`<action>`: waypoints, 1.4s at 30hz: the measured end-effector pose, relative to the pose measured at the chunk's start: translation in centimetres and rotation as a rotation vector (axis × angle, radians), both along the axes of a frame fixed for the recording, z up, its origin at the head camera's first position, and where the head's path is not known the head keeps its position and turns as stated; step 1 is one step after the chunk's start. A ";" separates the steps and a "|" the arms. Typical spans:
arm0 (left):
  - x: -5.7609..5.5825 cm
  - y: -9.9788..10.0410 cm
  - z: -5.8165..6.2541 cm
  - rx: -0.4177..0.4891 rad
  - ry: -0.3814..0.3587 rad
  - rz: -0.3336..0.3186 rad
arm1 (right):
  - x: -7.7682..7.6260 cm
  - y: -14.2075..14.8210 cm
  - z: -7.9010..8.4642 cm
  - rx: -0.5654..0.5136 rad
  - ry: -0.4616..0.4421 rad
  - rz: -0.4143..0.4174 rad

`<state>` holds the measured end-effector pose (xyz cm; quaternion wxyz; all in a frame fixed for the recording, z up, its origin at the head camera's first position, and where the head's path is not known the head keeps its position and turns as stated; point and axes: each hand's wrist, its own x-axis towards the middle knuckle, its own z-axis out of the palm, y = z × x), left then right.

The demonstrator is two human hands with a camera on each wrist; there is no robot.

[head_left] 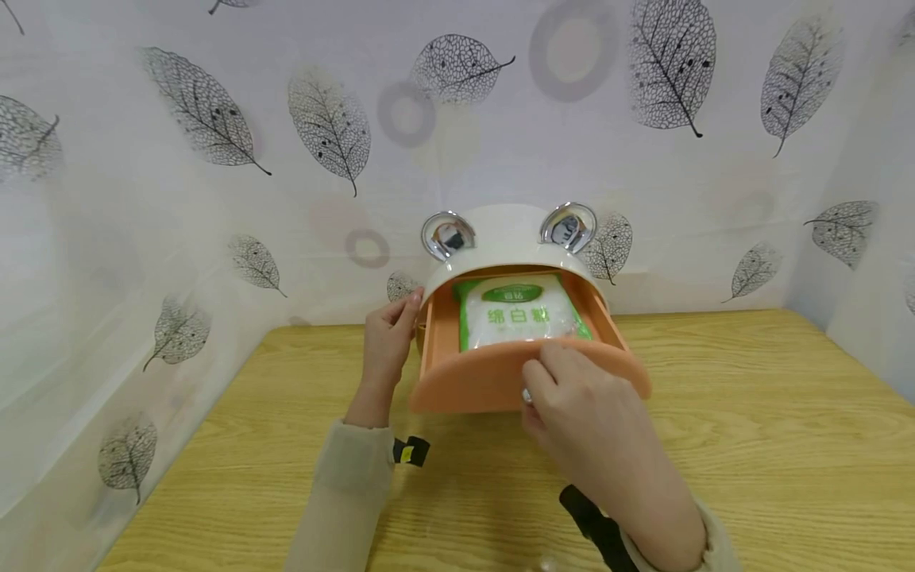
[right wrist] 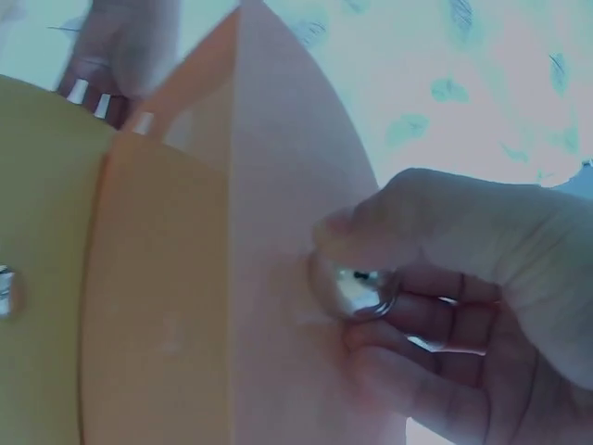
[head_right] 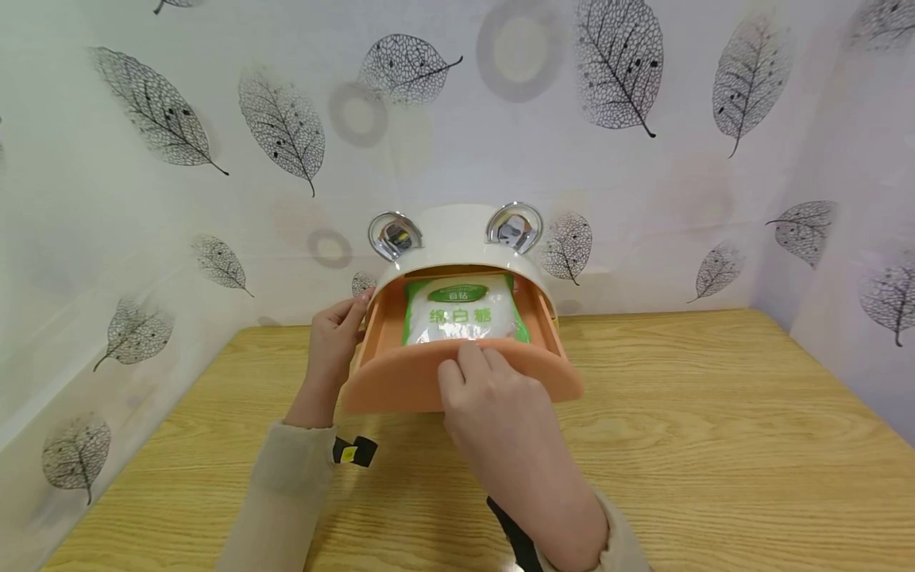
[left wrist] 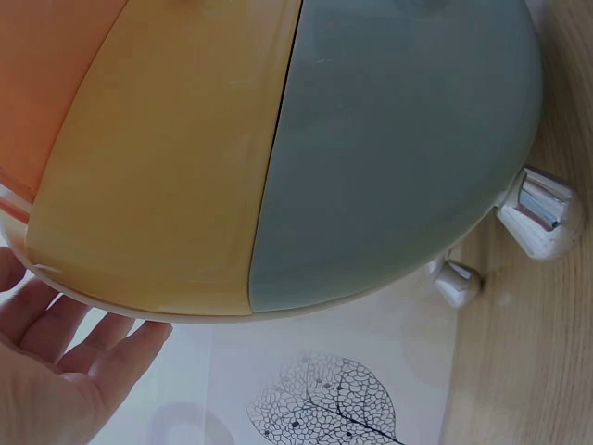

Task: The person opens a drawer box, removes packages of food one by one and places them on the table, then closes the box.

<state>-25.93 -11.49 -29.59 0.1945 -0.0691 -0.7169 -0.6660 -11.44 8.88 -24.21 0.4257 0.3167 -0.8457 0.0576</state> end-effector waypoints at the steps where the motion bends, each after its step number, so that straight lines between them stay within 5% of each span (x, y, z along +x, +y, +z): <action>1: 0.0 0.0 0.0 -0.001 -0.002 -0.002 | 0.1 0.0 -0.1 0.012 0.007 0.003; 8: 0.1 0.1 0.2 -0.001 -0.005 0.011 | 0.3 0.0 -0.8 0.057 0.062 0.024; 32: 0.0 0.2 0.0 0.032 0.001 -0.009 | 1.1 0.2 -1.1 0.048 0.033 0.001; 42: 0.1 0.2 0.1 0.012 -0.021 0.006 | 0.4 1.2 -1.8 -0.113 0.090 0.020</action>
